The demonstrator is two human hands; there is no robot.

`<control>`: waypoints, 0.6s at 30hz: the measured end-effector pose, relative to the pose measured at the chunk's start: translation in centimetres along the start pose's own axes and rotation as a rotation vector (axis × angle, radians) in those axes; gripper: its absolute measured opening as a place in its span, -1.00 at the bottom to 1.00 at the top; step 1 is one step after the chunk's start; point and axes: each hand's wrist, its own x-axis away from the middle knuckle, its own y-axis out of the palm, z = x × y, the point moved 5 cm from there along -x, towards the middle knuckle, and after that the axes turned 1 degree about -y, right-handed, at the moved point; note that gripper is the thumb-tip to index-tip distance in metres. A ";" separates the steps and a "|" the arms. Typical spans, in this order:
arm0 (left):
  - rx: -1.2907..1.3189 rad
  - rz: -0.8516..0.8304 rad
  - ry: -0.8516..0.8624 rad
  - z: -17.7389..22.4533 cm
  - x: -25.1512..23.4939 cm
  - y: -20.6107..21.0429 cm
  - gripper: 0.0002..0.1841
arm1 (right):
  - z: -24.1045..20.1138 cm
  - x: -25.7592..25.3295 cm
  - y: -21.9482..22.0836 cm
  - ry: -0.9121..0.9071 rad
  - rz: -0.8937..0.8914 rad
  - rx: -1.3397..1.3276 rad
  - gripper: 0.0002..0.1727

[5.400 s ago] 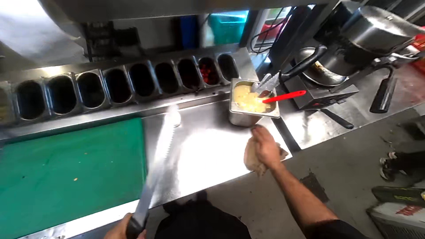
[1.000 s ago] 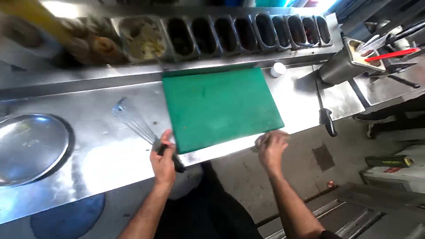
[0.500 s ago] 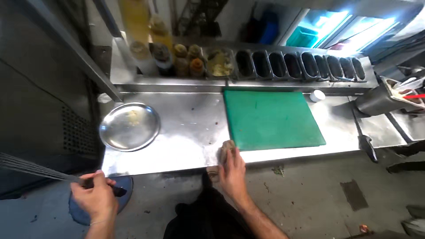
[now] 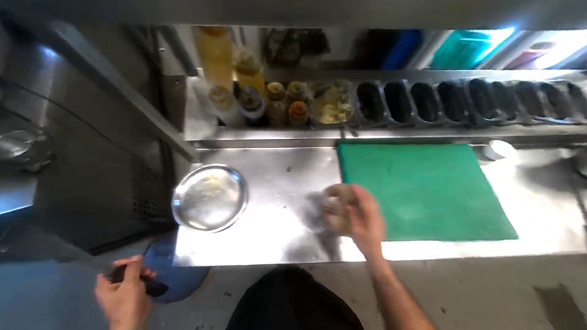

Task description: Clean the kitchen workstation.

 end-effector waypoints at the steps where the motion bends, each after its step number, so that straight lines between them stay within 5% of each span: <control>1: -0.017 0.008 -0.030 -0.1 -0.2 -0.1 -0.89 | 2.3 -0.2 -2.4 0.015 0.069 0.100 -0.49; 4: -0.127 0.011 -0.106 -0.2 -1.2 1.7 -0.75 | 8.6 -1.0 -3.2 0.156 0.081 0.339 -0.50; 9: -0.447 0.000 -0.097 -0.2 -3.6 5.5 -0.50 | 2.0 0.9 2.2 0.065 0.035 0.108 -0.50; 14: -0.599 -0.104 -0.138 -0.8 -4.6 5.7 -0.49 | 0.9 6.8 7.8 0.011 -0.055 0.370 -0.32; 18: -0.577 -0.139 -0.187 -1.5 -5.3 5.8 -0.54 | 3.6 -0.3 10.6 0.123 0.118 0.459 -0.32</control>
